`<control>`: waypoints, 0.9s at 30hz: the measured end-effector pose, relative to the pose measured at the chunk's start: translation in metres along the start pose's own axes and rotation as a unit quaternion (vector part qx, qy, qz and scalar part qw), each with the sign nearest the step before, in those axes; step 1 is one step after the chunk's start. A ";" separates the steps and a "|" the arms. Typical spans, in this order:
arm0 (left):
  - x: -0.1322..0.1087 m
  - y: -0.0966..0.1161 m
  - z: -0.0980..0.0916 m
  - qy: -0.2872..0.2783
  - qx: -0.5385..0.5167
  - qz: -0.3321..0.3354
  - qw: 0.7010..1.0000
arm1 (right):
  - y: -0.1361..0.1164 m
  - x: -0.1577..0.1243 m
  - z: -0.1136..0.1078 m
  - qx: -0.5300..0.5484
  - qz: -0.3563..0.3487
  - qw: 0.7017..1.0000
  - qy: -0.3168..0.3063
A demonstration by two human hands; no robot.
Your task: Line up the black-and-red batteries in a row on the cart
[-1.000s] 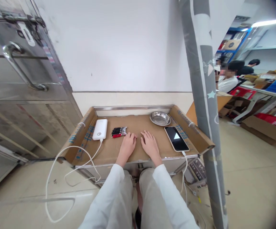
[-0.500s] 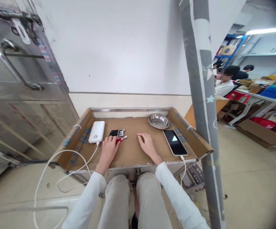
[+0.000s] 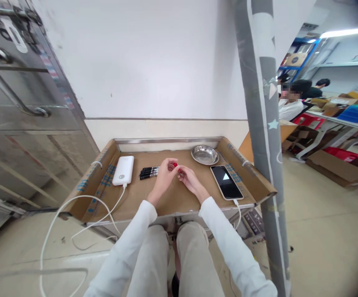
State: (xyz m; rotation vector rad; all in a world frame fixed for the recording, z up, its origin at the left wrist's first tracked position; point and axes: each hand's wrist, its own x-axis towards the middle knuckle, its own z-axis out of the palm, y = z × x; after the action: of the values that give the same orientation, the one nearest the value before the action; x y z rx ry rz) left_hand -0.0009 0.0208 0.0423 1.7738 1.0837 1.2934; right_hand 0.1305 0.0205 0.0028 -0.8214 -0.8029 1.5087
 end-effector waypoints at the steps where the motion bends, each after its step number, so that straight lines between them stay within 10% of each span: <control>1: 0.004 0.002 -0.001 0.005 -0.016 -0.004 1.000 | -0.002 0.000 0.000 0.024 0.013 1.000 -0.006; 11: 0.030 -0.018 -0.045 0.112 -0.093 -0.041 0.989 | 0.000 0.003 -0.005 0.028 0.004 1.000 -0.014; 15: 0.027 -0.040 -0.038 0.057 0.005 -0.026 0.998 | 0.006 0.004 -0.008 -0.076 -0.084 0.993 0.021; 20: 0.012 -0.051 -0.014 -0.035 0.244 0.059 0.967 | 0.007 0.000 -0.008 -0.328 -0.251 0.909 0.053; 27: -0.007 -0.050 -0.014 -0.037 0.408 0.105 0.906 | 0.008 -0.013 -0.002 -0.534 -0.299 0.786 -0.083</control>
State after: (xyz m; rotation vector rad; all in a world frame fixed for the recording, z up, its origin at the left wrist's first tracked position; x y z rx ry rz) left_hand -0.0268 0.0359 -0.0003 2.5819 1.5646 0.9187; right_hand 0.1294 0.0074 -0.0045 -1.0738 -1.9149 0.4463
